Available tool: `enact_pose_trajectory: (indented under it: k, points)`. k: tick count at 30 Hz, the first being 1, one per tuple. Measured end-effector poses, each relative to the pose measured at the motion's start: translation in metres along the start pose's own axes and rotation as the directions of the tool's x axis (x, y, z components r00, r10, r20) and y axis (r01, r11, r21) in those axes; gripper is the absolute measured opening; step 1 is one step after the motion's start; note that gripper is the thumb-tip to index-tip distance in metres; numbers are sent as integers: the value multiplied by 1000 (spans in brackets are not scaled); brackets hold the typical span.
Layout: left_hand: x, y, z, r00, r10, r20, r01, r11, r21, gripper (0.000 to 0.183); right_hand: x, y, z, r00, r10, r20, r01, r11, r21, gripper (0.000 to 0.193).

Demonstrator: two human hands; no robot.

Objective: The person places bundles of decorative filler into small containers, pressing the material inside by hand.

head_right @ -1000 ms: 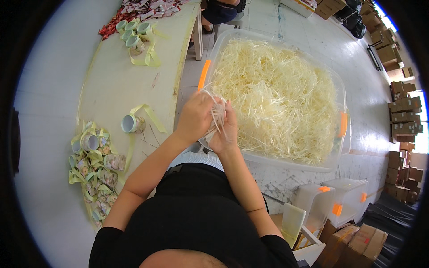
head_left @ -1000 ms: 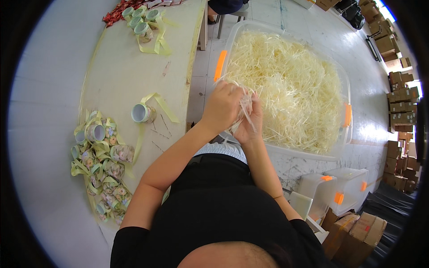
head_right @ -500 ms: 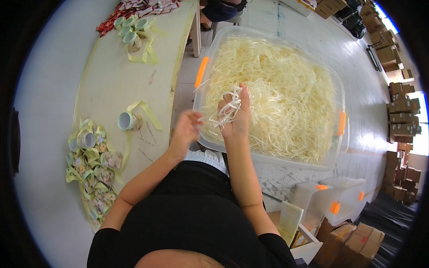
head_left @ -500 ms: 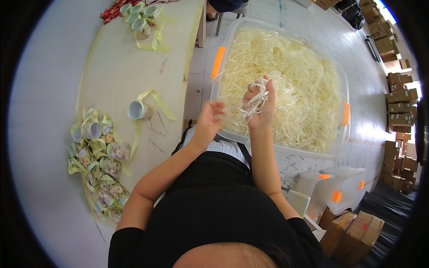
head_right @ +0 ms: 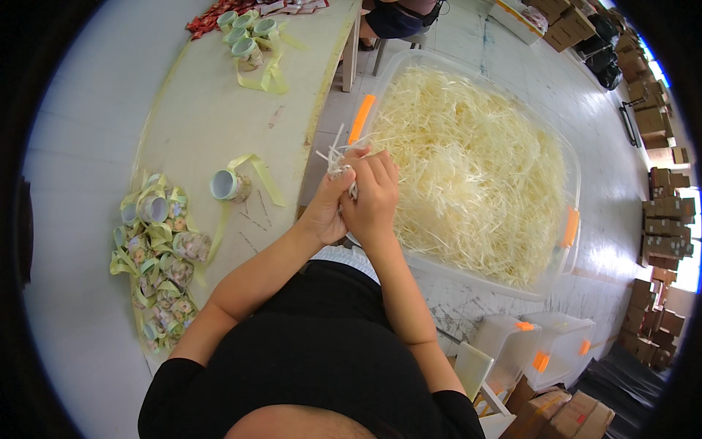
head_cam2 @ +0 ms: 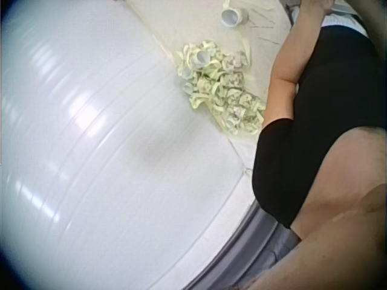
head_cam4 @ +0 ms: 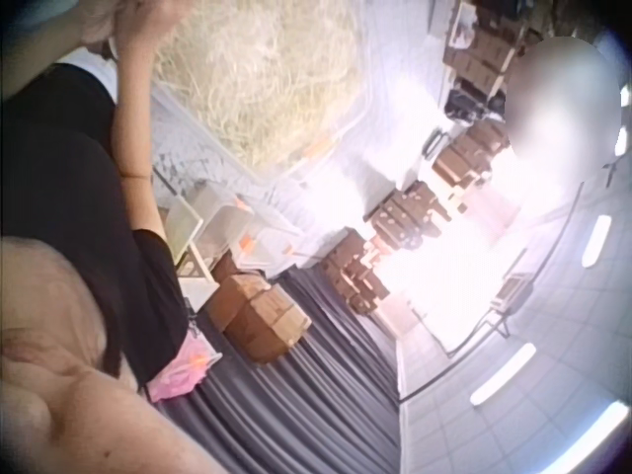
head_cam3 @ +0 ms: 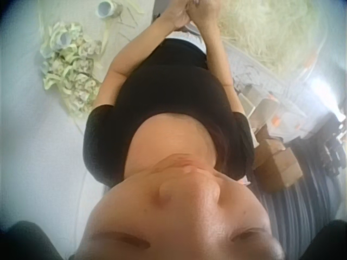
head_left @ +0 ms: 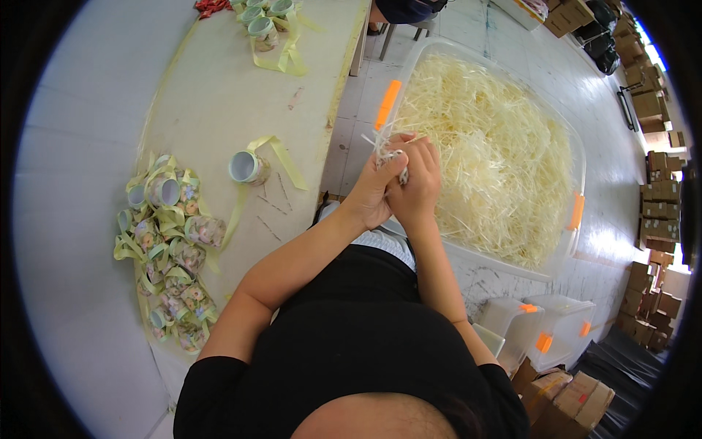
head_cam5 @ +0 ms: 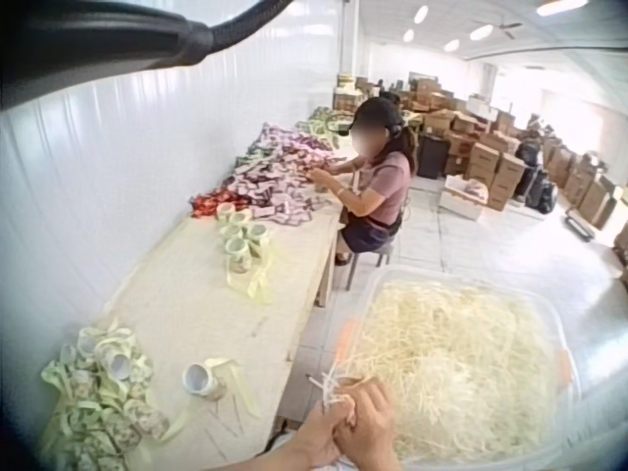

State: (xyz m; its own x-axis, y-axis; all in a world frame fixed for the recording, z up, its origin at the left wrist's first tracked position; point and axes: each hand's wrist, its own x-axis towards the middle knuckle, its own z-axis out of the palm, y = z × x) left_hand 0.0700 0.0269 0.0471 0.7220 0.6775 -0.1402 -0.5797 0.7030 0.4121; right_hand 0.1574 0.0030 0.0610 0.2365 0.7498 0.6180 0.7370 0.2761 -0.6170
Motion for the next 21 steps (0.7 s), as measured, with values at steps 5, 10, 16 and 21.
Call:
enact_pose_trajectory:
  k: [5,10,16,21]
  points:
    - [2,10,8,987,29,-158,-43,996,-84,34,5,-7,-10,996,11,94,3,988,-152,34]
    - [7,31,0,986,-43,-162,79,973,218,33,8,-11,-31,943,318,94,-284,631,722,42]
    - [10,26,-48,825,127,551,-565,247,788,31,42,-38,-35,758,-370,536,287,929,236,31]
    - [12,45,-30,913,-54,404,-397,109,911,28,26,1,-12,791,-55,610,-54,986,160,26]
